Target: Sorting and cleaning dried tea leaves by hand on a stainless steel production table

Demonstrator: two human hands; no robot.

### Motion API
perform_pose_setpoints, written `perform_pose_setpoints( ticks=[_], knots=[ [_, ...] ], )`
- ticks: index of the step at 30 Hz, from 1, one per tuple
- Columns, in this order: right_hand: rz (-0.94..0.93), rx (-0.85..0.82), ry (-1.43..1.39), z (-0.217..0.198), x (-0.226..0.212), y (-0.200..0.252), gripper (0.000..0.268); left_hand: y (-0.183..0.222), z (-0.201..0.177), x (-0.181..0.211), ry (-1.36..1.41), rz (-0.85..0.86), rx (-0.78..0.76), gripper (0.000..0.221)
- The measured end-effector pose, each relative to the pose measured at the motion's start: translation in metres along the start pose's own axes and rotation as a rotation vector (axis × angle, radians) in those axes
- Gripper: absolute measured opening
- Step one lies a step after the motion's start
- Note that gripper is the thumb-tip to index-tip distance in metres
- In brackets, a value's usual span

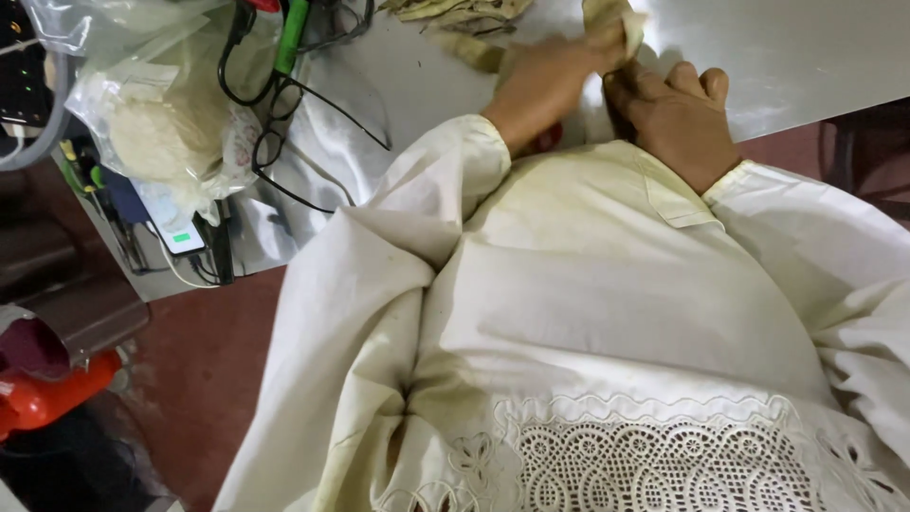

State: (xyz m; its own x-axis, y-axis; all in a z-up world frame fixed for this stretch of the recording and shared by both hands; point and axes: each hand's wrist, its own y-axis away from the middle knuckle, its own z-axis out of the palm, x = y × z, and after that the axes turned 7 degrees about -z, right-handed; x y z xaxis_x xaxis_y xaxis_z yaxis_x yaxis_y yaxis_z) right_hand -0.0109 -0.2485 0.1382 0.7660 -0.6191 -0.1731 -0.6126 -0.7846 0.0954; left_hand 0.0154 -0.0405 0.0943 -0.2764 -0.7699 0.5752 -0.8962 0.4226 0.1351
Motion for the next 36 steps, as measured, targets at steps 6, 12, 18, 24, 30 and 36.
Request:
perform_pose_setpoints(
  ticks=[6, 12, 18, 24, 30, 36],
  knots=[
    [0.039, -0.045, -0.070, -0.003, 0.000, -0.003, 0.054, -0.028, 0.027, -0.017, 0.039, -0.361, -0.060, 0.032],
    [-0.010, 0.060, -0.014, 0.005, 0.003, 0.002, 0.066, -0.042, 0.050, -0.066, -0.160, -0.110, 0.334, 0.040],
    [0.043, -0.059, 0.011, 0.004, 0.005, 0.000, 0.039, 0.002, 0.007, 0.013, -0.309, 0.043, 0.085, 0.055],
    [-0.011, 0.017, -0.007, 0.003, 0.004, 0.001, 0.065, -0.008, 0.019, -0.035, -0.285, -0.078, 0.244, 0.057],
    [0.032, -0.033, -0.038, 0.015, 0.012, -0.002, 0.060, 0.018, -0.063, 0.030, 0.647, -0.898, -0.159, 0.064],
    [0.045, -0.145, -0.304, 0.007, 0.026, -0.015, 0.066, -0.015, 0.024, -0.056, -0.208, -0.111, 0.377, 0.057]
  ],
)
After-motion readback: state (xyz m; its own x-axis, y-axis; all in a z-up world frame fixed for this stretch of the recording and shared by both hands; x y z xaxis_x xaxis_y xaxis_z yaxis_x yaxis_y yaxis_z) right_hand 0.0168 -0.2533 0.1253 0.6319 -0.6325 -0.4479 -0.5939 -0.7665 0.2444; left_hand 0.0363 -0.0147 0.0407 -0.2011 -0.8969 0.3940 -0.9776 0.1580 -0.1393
